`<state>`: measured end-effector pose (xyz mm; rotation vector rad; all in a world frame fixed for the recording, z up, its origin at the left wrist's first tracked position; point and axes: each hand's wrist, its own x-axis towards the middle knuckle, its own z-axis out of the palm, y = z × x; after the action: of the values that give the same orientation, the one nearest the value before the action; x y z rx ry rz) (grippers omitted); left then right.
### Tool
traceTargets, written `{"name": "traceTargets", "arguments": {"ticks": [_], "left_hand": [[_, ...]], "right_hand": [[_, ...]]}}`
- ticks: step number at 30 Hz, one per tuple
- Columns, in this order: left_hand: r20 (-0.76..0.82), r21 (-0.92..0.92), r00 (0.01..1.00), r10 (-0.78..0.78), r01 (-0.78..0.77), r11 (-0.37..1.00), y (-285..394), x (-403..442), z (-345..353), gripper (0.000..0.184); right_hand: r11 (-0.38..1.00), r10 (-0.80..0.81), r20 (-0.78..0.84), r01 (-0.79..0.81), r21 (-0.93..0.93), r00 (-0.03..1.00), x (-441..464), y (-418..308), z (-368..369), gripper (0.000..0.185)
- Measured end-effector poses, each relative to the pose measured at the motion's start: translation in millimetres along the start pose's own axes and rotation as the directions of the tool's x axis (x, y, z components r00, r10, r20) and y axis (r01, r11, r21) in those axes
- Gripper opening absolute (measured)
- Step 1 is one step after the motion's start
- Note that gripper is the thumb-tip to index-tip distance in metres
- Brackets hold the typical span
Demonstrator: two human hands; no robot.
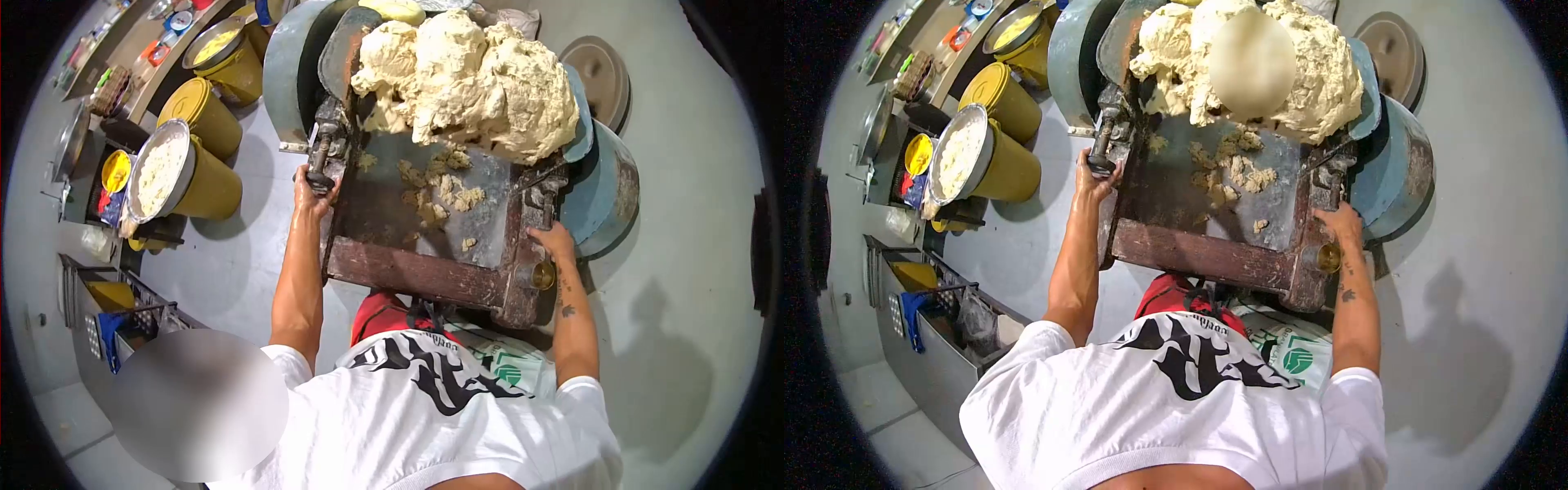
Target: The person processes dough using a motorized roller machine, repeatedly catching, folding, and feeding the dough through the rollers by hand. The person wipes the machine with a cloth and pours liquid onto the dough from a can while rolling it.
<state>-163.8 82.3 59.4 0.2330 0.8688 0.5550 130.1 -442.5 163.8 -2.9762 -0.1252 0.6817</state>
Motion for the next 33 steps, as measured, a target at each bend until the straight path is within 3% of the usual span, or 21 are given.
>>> {"name": "traceTargets", "arguments": {"ticks": [3,6,7,8,9,11,12,14,15,16,18,20,22,23,24,26,27,31,33], "left_hand": [[-0.076,0.120,0.980,0.184,-0.174,0.977,-10.2,-14.7,12.9,0.041],[-0.143,0.279,0.938,0.315,-0.267,0.922,-17.2,-27.5,17.8,0.060],[-0.049,0.434,0.975,0.219,-0.176,0.883,-3.4,-17.9,5.4,0.057],[0.029,0.585,0.995,0.100,-0.099,0.805,20.5,-0.1,-17.3,0.055],[0.086,0.725,0.996,-0.035,-0.039,0.688,35.7,12.3,-26.7,0.053],[0.198,0.908,0.952,0.233,-0.268,0.322,58.9,-3.1,6.8,0.055],[0.286,0.937,0.895,0.342,-0.336,0.096,68.4,-8.7,19.8,0.058],[0.333,0.943,0.942,0.044,-0.333,-0.017,82.0,17.7,44.2,0.065],[0.139,0.964,0.979,-0.146,-0.168,-0.207,90.0,49.1,48.7,0.068],[0.068,0.893,0.987,-0.143,-0.124,-0.434,86.4,57.7,59.2,0.061],[0.082,0.863,0.891,-0.446,-0.287,-0.416,82.0,34.2,73.2,0.051],[0.197,0.945,0.780,-0.594,-0.312,-0.095,87.8,90.3,28.0,0.046],[0.199,0.954,0.672,-0.713,-0.300,-0.018,86.3,60.5,62.3,0.044],[0.110,0.980,0.755,-0.646,-0.192,-0.057,83.4,69.7,56.7,0.042],[0.015,0.994,0.829,-0.559,-0.073,-0.080,82.2,77.6,47.7,0.040],[0.095,0.995,0.852,-0.514,-0.080,0.052,75.8,77.4,48.8,0.034],[0.043,0.999,0.926,-0.375,-0.042,0.011,71.2,67.9,53.7,0.030],[0.055,0.986,0.990,-0.133,-0.075,-0.149,55.2,61.2,58.0,0.033],[0.099,0.923,0.993,-0.059,-0.114,-0.368,49.3,59.0,70.1,0.036]], "right_hand": [[0.994,-0.043,0.031,0.039,0.100,0.999,20.8,20.6,6.7,0.099],[0.999,-0.036,0.197,0.028,0.041,0.980,42.1,21.8,-0.1,0.091],[1.000,-0.023,0.269,0.025,-0.002,0.963,49.6,16.8,-4.7,0.089],[1.000,-0.006,0.193,0.008,-0.009,0.981,59.3,11.6,-2.1,0.081],[1.000,0.015,0.117,-0.014,-0.013,0.993,70.4,7.7,7.4,0.072],[0.998,0.028,-0.041,-0.030,-0.052,0.999,55.9,-11.1,13.5,0.047],[0.995,0.067,-0.118,-0.075,-0.068,0.991,60.3,-13.2,22.9,0.044],[0.981,0.147,-0.262,-0.174,-0.084,0.954,68.3,-15.8,51.9,0.038],[0.983,0.086,-0.219,-0.119,-0.140,0.972,70.7,-13.2,51.9,0.036],[0.980,0.025,-0.176,-0.059,-0.191,0.984,77.5,-7.1,55.2,0.035],[0.966,-0.106,-0.234,0.043,-0.256,0.966,101.0,27.3,81.5,0.034],[0.979,0.043,-0.093,-0.061,-0.192,0.995,67.5,-11.9,38.4,0.035],[0.986,0.157,0.065,-0.153,-0.059,0.985,87.8,-5.6,43.0,0.036],[0.979,0.198,0.145,-0.204,0.027,0.969,106.7,17.4,62.6,0.038],[0.982,0.186,0.098,-0.190,0.025,0.978,91.9,24.4,52.6,0.041],[0.994,0.110,0.000,-0.110,0.012,0.994,62.0,-14.8,10.3,0.047],[0.994,0.111,0.029,-0.112,0.018,0.993,63.8,-13.6,8.9,0.050],[0.993,0.078,0.080,-0.084,0.077,0.994,57.9,-16.1,4.3,0.055],[0.993,0.046,0.038,-0.050,0.104,0.998,68.0,-8.1,4.8,0.057]]}}
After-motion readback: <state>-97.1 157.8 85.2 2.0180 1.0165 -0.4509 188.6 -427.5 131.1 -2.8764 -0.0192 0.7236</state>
